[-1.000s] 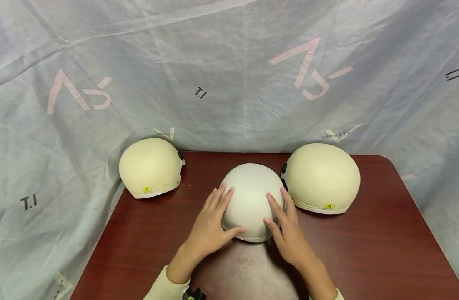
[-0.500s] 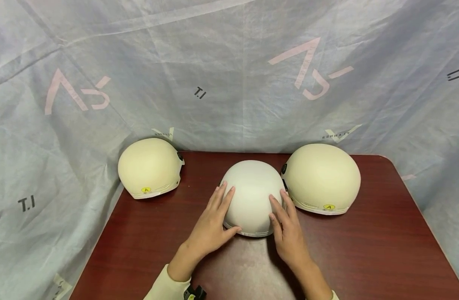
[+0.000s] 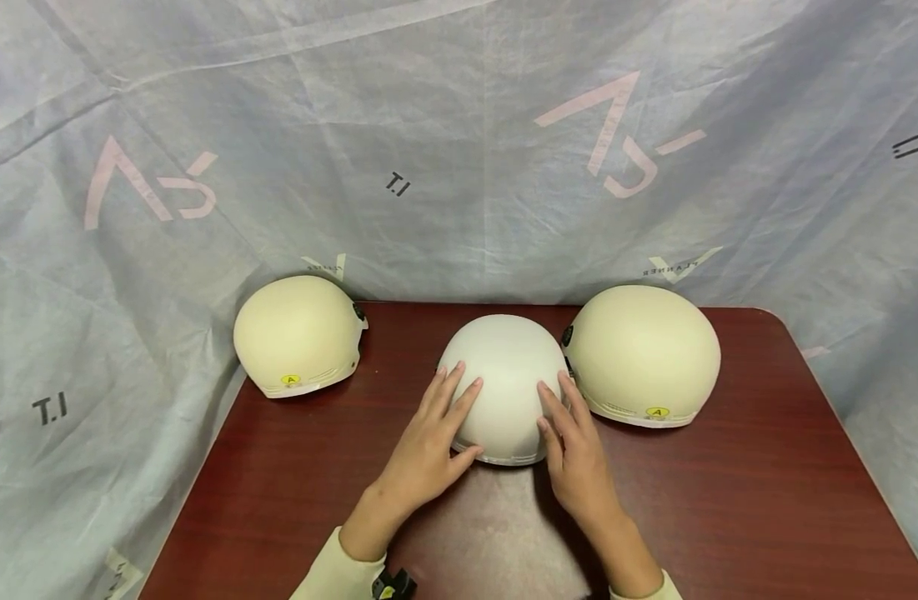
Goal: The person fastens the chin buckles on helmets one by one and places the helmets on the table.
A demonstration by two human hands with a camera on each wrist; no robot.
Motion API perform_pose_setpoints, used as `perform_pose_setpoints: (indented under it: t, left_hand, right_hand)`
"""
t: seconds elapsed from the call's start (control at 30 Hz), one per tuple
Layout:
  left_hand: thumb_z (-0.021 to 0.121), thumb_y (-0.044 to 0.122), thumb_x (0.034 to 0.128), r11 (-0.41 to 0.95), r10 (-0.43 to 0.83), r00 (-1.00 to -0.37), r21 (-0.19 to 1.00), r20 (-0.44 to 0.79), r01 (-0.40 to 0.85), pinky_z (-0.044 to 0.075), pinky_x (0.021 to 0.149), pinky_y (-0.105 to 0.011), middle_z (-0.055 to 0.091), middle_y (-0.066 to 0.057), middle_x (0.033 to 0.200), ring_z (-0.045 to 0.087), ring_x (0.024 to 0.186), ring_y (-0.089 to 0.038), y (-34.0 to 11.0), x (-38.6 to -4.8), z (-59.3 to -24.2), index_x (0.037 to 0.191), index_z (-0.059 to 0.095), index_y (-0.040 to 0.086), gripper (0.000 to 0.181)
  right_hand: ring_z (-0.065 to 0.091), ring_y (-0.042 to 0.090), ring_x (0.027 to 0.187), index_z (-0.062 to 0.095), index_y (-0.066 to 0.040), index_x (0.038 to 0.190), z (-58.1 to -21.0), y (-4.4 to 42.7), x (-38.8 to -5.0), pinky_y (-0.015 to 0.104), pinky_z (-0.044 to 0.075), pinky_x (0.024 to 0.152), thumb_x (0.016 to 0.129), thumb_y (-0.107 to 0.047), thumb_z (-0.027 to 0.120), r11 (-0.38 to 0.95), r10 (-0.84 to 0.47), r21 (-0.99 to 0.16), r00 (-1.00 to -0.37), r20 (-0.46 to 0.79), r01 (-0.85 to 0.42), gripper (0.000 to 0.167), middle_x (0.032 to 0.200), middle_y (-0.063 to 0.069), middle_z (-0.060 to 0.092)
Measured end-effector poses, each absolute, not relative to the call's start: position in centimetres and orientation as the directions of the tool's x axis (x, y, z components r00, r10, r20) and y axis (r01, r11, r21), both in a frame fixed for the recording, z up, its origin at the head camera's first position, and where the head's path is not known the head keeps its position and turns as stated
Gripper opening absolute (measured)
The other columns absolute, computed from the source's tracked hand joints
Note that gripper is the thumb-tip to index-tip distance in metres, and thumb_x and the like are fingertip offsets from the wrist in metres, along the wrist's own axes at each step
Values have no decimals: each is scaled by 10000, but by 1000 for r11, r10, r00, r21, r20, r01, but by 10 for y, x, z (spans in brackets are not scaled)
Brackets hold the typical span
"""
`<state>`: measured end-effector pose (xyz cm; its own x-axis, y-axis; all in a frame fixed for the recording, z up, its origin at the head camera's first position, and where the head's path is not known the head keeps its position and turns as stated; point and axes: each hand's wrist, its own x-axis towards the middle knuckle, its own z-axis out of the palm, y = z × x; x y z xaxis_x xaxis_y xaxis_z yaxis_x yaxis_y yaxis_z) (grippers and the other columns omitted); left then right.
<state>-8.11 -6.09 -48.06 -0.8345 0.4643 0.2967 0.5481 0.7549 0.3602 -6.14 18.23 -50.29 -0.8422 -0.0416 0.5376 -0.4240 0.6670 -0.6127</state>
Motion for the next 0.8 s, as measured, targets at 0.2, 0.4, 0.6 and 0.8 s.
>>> perform_pose_setpoints:
  t: [0.2,0.4,0.6,0.8]
  left_hand:
    - [884,279,882,753,452,-845,385,287,534,497,1159,-559,122,-75,1794,172,1649,-404,-59,-85,-482,1703,193,285,1073]
    - [889,228,873,741,431,-850,417,303,526,498,1164,-535,125,-86,1793,165,1649,-415,-55,-90,-483,1698,218,267,1064]
    - [901,187,856,721,430,-838,431,336,543,478,1186,-527,153,-123,1784,183,1635,-453,-53,-99,-484,1690,255,231,1056]
    - [896,188,863,706,429,-841,457,330,540,492,1173,-520,139,-106,1789,159,1645,-437,-54,-108,-483,1691,253,237,1050]
  right_hand:
    - [487,500,1436,554,-140,1545,-503,183,-66,9,187,1187,950,80,696,676,-45,-613,-854,519,-409,650,1657,195,427]
    - [501,487,1434,540,-139,1556,-503,183,-71,20,236,1173,942,70,711,701,-65,-586,-855,515,-406,671,1673,203,394]
    - [402,509,1487,537,-115,1551,-508,175,-69,552,480,1010,824,32,851,722,-134,-507,-813,566,-471,805,1674,276,335]
    - [352,520,1523,481,-130,1591,-508,171,-71,687,467,1037,820,16,864,731,-148,-508,-834,532,-454,873,1696,279,291]
